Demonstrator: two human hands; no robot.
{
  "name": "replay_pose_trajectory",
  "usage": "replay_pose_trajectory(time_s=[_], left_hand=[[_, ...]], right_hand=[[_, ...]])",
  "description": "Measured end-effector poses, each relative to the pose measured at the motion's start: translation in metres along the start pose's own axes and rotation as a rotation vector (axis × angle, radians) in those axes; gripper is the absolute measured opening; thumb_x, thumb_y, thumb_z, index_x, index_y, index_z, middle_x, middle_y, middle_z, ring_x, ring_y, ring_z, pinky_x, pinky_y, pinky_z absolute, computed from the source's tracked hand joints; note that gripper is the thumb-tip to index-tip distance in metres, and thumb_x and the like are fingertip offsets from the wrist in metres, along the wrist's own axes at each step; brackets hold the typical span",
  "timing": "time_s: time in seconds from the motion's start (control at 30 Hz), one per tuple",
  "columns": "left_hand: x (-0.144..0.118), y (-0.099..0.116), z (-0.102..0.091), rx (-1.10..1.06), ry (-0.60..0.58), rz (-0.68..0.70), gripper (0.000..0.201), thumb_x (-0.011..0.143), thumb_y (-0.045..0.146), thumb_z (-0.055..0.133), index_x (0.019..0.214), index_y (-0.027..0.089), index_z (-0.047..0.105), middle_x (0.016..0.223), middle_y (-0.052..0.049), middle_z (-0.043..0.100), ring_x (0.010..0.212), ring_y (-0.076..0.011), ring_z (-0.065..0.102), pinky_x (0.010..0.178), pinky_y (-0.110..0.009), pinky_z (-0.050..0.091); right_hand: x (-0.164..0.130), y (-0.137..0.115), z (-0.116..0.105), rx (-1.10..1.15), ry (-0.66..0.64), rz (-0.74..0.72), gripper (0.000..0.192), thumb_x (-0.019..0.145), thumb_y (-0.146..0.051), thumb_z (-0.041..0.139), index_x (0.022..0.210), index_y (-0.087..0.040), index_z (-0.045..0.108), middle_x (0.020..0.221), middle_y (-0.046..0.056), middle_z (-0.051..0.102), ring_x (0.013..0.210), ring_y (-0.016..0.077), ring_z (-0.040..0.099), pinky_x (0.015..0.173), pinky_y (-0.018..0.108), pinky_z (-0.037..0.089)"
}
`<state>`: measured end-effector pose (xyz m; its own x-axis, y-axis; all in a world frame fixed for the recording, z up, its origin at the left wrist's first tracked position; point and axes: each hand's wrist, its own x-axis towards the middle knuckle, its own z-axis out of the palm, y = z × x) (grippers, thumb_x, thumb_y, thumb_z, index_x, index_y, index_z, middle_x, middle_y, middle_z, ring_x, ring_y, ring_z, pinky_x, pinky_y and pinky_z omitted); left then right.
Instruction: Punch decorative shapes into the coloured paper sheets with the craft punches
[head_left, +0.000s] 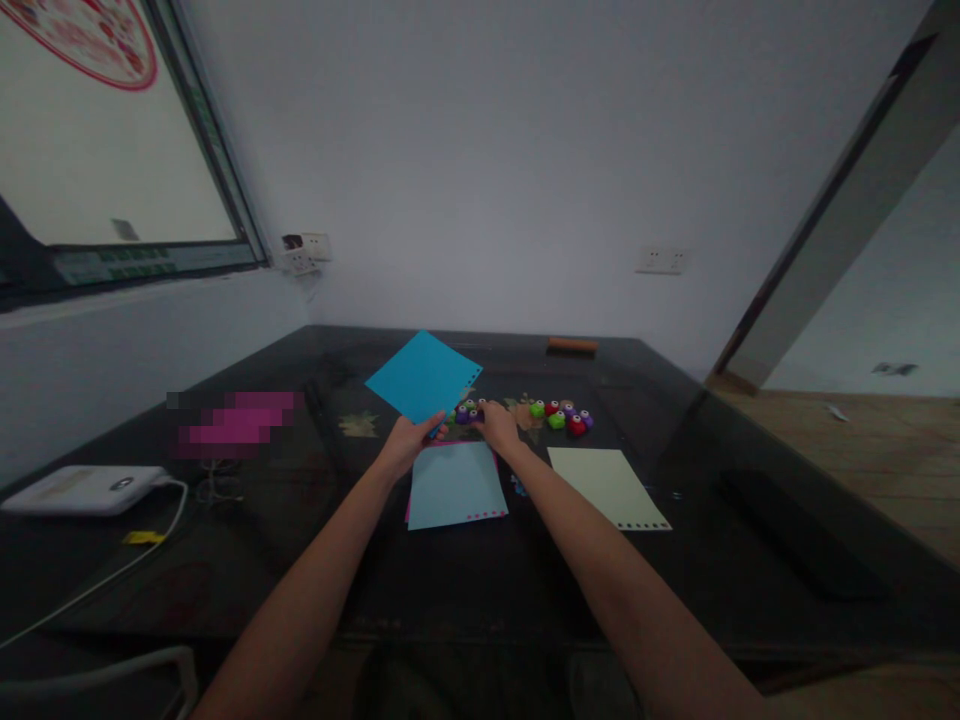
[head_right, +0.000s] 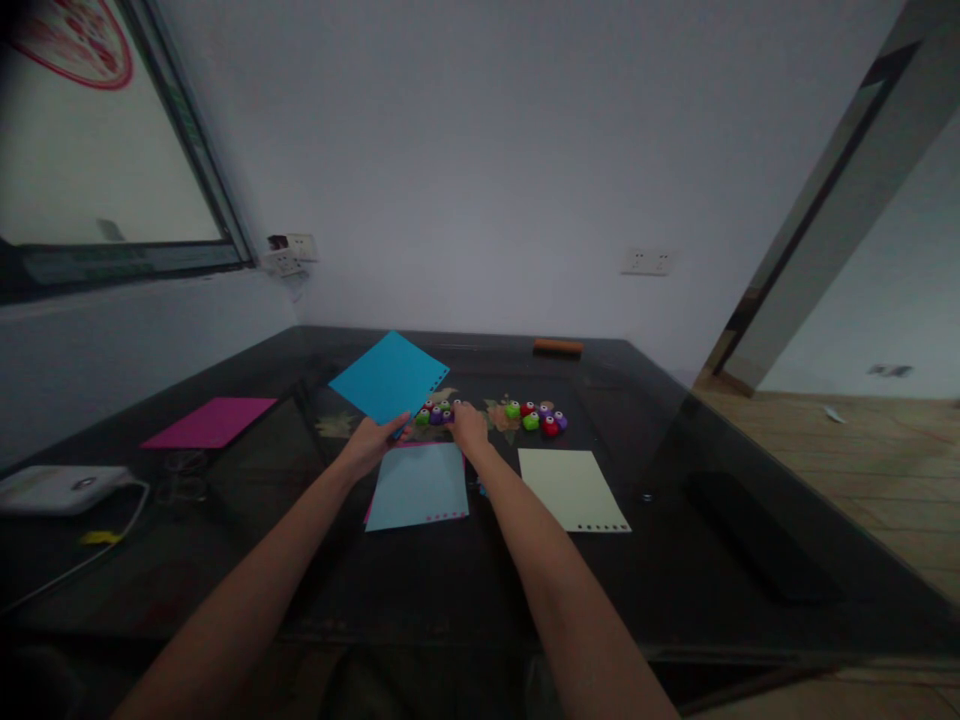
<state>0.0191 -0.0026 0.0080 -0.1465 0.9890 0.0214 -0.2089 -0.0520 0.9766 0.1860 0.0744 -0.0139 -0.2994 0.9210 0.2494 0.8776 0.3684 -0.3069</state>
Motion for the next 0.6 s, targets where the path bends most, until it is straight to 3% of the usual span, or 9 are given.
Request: replay_pose_trajectory(time_s=[0.23, 0.43, 0.6], left_hand=[[-0.003, -0.01, 0.009, 0.038, -0.035, -0.03, 0.036, 0.061, 0.035, 0.075, 0.086, 0.014, 0.061, 0.063, -0.001, 0.064, 0.053, -0.011, 0.056, 0.053, -0.023, 0.045], [-0.011, -0.013, 0.022, 0.086, -0.073, -0.018, 0.032, 0.062, 0.034, 0.074, 0.082, 0.013, 0.059, 0.063, -0.002, 0.064, 0.053, -0.0114, 0.056, 0.053, -0.023, 0.045], [-0.022, -0.012, 0.036, 0.108, -0.123, 0.001, 0.035, 0.062, 0.037, 0.074, 0.083, 0.014, 0.057, 0.062, -0.001, 0.062, 0.052, -0.0128, 0.055, 0.05, -0.024, 0.043]], right_hand=[[-0.006, 0.009, 0.0, 0.261, 0.083, 0.004, 0.026, 0.079, -0.023, 0.062, 0.103, -0.015, 0.055, 0.103, 0.01, 0.062, 0.099, 0.0198, 0.057, 0.083, 0.03, 0.041], [-0.021, 0.025, -0.012, 0.64, 0.122, 0.033, 0.023, 0.074, -0.02, 0.062, 0.095, -0.015, 0.055, 0.09, 0.006, 0.063, 0.08, 0.0173, 0.06, 0.072, 0.03, 0.046], [-0.054, 0.039, -0.033, 1.068, -0.073, 0.078, 0.021, 0.069, -0.025, 0.065, 0.087, -0.014, 0.059, 0.062, -0.001, 0.059, 0.05, 0.0114, 0.053, 0.05, 0.024, 0.044]])
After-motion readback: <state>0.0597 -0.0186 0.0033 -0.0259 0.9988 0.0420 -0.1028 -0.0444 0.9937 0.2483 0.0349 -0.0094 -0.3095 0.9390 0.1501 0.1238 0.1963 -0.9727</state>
